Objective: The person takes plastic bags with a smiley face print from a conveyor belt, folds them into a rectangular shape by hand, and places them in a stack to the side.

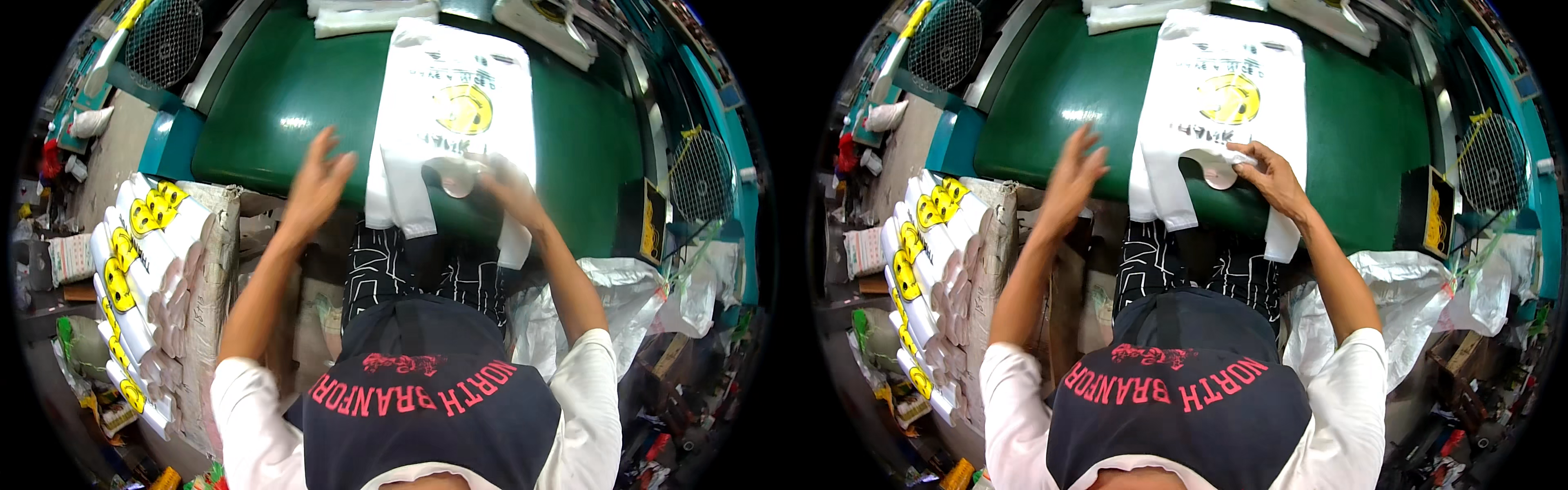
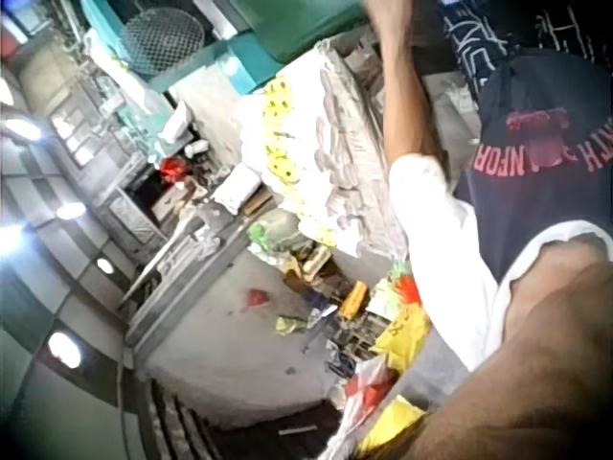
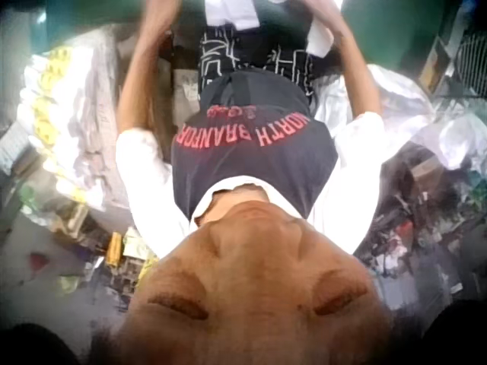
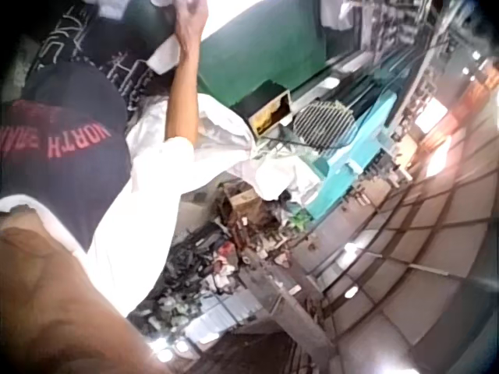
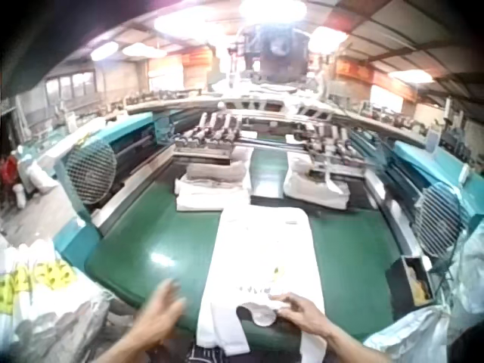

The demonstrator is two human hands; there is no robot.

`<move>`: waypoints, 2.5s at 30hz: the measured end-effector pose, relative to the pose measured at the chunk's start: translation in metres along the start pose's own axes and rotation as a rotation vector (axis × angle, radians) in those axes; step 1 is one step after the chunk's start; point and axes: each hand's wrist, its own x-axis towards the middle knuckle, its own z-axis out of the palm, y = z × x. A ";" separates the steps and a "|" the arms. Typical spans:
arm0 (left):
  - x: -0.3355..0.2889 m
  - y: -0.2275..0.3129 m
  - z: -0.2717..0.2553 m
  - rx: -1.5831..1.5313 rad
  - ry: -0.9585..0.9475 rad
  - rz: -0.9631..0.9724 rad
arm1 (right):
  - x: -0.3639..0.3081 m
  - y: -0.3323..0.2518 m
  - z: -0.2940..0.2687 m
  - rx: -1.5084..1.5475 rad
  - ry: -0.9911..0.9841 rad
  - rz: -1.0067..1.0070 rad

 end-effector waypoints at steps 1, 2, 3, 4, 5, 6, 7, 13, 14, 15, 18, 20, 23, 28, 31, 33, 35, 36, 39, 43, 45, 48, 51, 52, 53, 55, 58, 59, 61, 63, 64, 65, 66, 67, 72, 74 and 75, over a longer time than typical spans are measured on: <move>0.023 -0.008 0.027 -0.270 -0.090 -0.173 | 0.000 0.001 -0.003 -0.004 -0.011 0.046; 0.038 -0.010 0.047 -0.543 -0.195 -0.348 | -0.004 0.003 -0.006 -0.011 -0.009 0.098; 0.039 -0.012 0.056 -0.475 -0.173 -0.328 | -0.011 0.007 -0.010 -0.259 -0.054 -0.014; 0.040 -0.012 0.065 -0.409 -0.148 -0.306 | -0.019 0.010 -0.013 -0.509 -0.100 -0.125; 0.041 -0.013 0.074 -0.345 -0.126 -0.288 | -0.035 0.007 -0.020 -0.769 -0.187 -0.182; 0.030 -0.001 0.068 -0.371 -0.205 -0.314 | -0.053 0.012 -0.032 -0.892 -0.173 -0.107; 0.021 -0.005 0.057 -0.314 -0.281 -0.358 | -0.072 0.019 -0.047 -1.014 -0.164 -0.029; -0.034 0.001 0.052 0.226 -0.536 -0.155 | -0.119 0.056 -0.070 -1.167 0.061 -0.048; -0.028 0.018 0.060 0.342 -0.521 -0.142 | -0.119 0.055 -0.074 -1.177 0.030 -0.105; -0.019 0.031 0.065 0.175 -0.497 -0.128 | -0.114 0.053 -0.078 -1.183 0.002 -0.170; 0.027 0.046 0.091 -0.217 -0.524 -0.393 | -0.092 0.038 -0.088 -1.130 -0.066 -0.347; 0.055 0.026 0.102 -0.028 -0.679 -0.464 | -0.066 0.016 -0.090 -0.920 -0.177 -0.310; 0.058 0.005 0.121 0.269 -0.592 0.037 | -0.008 -0.024 -0.058 -0.833 -0.144 -0.075; 0.032 0.011 0.125 0.946 -0.551 0.734 | 0.042 0.017 -0.031 -1.038 -0.019 0.022; 0.035 -0.002 0.132 1.024 -0.413 0.747 | 0.030 0.015 -0.035 -0.868 0.139 0.009; 0.033 -0.007 0.133 1.090 -0.433 0.804 | 0.010 0.013 -0.045 -0.902 0.097 -0.498; 0.042 -0.005 0.131 1.041 -0.424 0.919 | 0.001 0.021 -0.059 -0.913 0.038 -0.747; 0.051 -0.001 0.130 0.993 -0.479 0.836 | 0.002 0.028 -0.066 -0.928 0.008 -0.747; 0.094 0.018 0.132 0.774 -0.606 0.257 | 0.031 0.015 -0.066 -0.894 0.079 -0.131; 0.125 0.035 0.134 0.777 -0.102 0.794 | 0.091 0.000 -0.088 -0.679 -0.075 0.343; 0.113 0.020 0.159 0.821 -0.278 0.905 | 0.098 0.037 -0.099 -0.696 -0.035 0.241; 0.131 0.025 0.176 1.035 -0.466 0.766 | 0.091 0.027 -0.107 -0.811 0.115 0.303; 0.112 0.035 0.167 0.862 -0.671 0.655 | 0.065 0.026 -0.142 -0.635 0.092 0.470; 0.092 0.027 0.162 0.845 -0.781 0.768 | 0.060 0.030 -0.148 -0.345 0.030 0.541; 0.071 0.015 0.166 0.840 -0.758 0.848 | 0.058 0.039 -0.153 -0.253 0.117 0.579; 0.050 0.003 0.168 0.939 -0.839 0.849 | 0.069 0.022 -0.137 0.076 0.245 0.446; 0.067 -0.001 0.173 0.957 -0.779 0.738 | 0.076 0.011 -0.124 0.137 0.252 0.282; 0.074 0.001 0.167 1.030 -0.717 0.694 | 0.067 0.014 -0.137 0.003 0.155 0.294; 0.079 -0.005 0.140 1.033 -0.626 0.642 | 0.038 0.001 -0.124 -0.381 0.129 0.186; 0.082 0.014 0.135 1.072 -0.803 0.388 | 0.012 0.015 -0.108 -0.702 0.081 -0.096; 0.087 0.029 0.144 1.053 -1.022 0.102 | -0.001 0.042 -0.110 -0.744 0.077 -0.288; 0.076 0.013 0.146 0.911 -0.816 0.355 | -0.006 0.041 -0.104 -0.769 0.081 -0.295; 0.064 0.006 0.143 0.959 -0.704 0.663 | -0.012 0.041 -0.095 -0.786 0.081 -0.292; 0.055 0.000 0.138 0.990 -0.579 0.970 | -0.014 0.033 -0.098 -0.768 0.058 -0.213; 0.039 0.005 0.119 1.015 -0.613 0.812 | -0.029 -0.001 -0.042 -1.141 0.009 -0.263; 0.029 0.016 0.118 1.081 -0.692 0.780 | -0.046 0.009 -0.023 -1.264 -0.148 -0.242; 0.033 0.018 0.112 1.120 -0.740 0.697 | -0.041 0.013 -0.031 -1.348 -0.208 -0.199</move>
